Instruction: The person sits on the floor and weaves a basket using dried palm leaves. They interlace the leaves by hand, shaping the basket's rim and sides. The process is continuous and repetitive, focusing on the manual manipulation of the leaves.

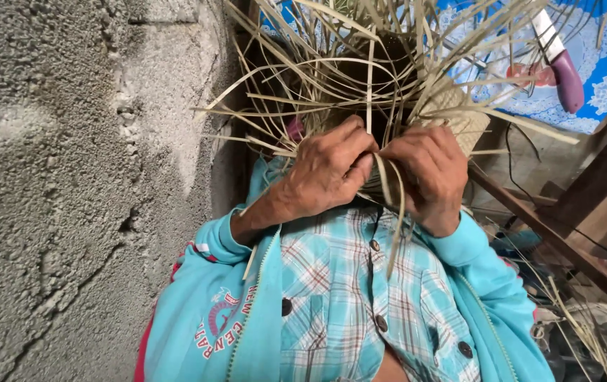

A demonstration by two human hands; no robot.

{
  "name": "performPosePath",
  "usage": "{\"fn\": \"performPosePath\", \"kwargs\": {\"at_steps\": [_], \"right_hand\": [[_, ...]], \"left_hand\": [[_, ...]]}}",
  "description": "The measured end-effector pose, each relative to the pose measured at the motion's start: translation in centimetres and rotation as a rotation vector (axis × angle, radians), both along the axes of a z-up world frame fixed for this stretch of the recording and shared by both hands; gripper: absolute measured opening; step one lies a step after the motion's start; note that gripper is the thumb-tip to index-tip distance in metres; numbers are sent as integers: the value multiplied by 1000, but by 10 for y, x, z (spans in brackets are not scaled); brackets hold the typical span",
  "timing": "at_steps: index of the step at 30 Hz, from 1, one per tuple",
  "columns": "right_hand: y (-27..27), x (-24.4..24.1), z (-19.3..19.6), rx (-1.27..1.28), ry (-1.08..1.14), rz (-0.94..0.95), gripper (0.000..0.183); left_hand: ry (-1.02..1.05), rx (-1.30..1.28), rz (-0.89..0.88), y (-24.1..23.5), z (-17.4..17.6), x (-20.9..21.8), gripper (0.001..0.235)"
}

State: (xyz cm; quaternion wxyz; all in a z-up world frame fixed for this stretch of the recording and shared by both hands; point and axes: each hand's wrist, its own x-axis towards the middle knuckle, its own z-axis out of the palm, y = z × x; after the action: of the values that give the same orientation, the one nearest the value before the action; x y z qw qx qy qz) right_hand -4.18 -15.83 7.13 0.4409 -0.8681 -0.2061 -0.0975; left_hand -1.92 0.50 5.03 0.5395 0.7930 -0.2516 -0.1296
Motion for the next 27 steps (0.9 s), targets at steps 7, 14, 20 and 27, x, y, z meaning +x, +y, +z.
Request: {"fn": "performPosePath", "kwargs": {"at_steps": [7, 14, 20, 27], "right_hand": [[4, -15, 6, -104, -66, -40, 4], [-1, -27, 5, -290, 36, -85, 11], [-6, -30, 3, -40, 310, -71, 11], [-2, -7, 41, 399, 793, -232, 11]], "left_hand": [[108, -159, -46, -3, 3, 6, 8], [43, -156, 20, -6, 3, 4, 5], [21, -169, 9, -7, 1, 0, 7], [-57, -163, -38, -11, 11, 1, 11]]}}
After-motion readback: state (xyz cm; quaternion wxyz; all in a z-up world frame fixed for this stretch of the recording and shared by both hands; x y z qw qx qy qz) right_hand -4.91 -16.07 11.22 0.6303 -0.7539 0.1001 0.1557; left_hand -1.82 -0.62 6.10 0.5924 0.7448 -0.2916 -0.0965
